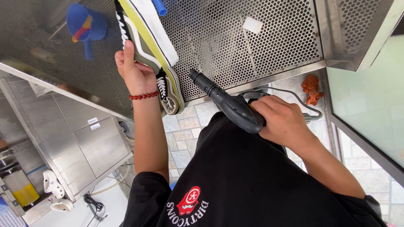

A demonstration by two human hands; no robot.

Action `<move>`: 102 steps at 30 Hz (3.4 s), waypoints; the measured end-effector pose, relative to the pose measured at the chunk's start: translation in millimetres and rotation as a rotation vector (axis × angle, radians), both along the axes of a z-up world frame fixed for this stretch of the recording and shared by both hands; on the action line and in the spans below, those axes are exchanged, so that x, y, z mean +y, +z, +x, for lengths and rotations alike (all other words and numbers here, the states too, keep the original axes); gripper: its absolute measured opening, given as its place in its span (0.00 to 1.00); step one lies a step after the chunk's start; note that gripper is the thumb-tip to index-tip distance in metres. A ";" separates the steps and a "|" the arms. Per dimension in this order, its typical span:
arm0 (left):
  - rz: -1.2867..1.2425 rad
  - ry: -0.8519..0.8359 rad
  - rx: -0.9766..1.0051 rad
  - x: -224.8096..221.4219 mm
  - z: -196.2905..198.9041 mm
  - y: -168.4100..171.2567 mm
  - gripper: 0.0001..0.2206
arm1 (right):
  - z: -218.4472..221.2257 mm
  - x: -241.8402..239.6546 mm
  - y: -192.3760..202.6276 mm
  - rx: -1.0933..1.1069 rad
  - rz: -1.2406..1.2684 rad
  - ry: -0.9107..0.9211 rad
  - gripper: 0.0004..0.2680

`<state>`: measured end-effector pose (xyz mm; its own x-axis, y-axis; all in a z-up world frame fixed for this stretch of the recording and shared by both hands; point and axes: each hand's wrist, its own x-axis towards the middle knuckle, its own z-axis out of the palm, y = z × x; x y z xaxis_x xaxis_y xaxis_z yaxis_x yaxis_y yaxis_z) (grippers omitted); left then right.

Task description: Cleaning and detailing sneakers using an air gun and a cloth in a shoe care shop.

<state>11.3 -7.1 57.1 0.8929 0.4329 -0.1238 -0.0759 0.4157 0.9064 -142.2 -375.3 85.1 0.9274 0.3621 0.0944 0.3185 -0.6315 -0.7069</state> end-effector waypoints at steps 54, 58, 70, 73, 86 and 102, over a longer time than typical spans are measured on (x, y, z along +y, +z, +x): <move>1.834 -0.510 -0.242 -38.6 -37.5 -1.7 0.24 | -30.6 -3.2 -2.5 0.171 0.076 -0.164 0.10; 1.822 -0.382 -0.362 -34.6 -39.1 19.3 0.22 | -23.8 4.4 6.1 0.122 0.067 -0.113 0.11; 1.873 -0.340 -0.432 -40.5 -45.1 24.7 0.22 | -17.8 5.5 4.6 0.089 0.059 -0.088 0.13; 1.904 -0.357 -0.425 -43.3 -45.2 26.8 0.23 | -16.8 5.6 2.2 0.089 0.050 -0.082 0.13; 1.948 -0.416 -0.406 -56.0 -44.5 28.7 0.23 | -14.3 0.9 2.3 0.083 0.055 -0.077 0.13; 1.953 -0.427 -0.416 -54.9 -44.2 27.3 0.24 | -15.9 3.1 -0.5 0.048 0.054 -0.067 0.12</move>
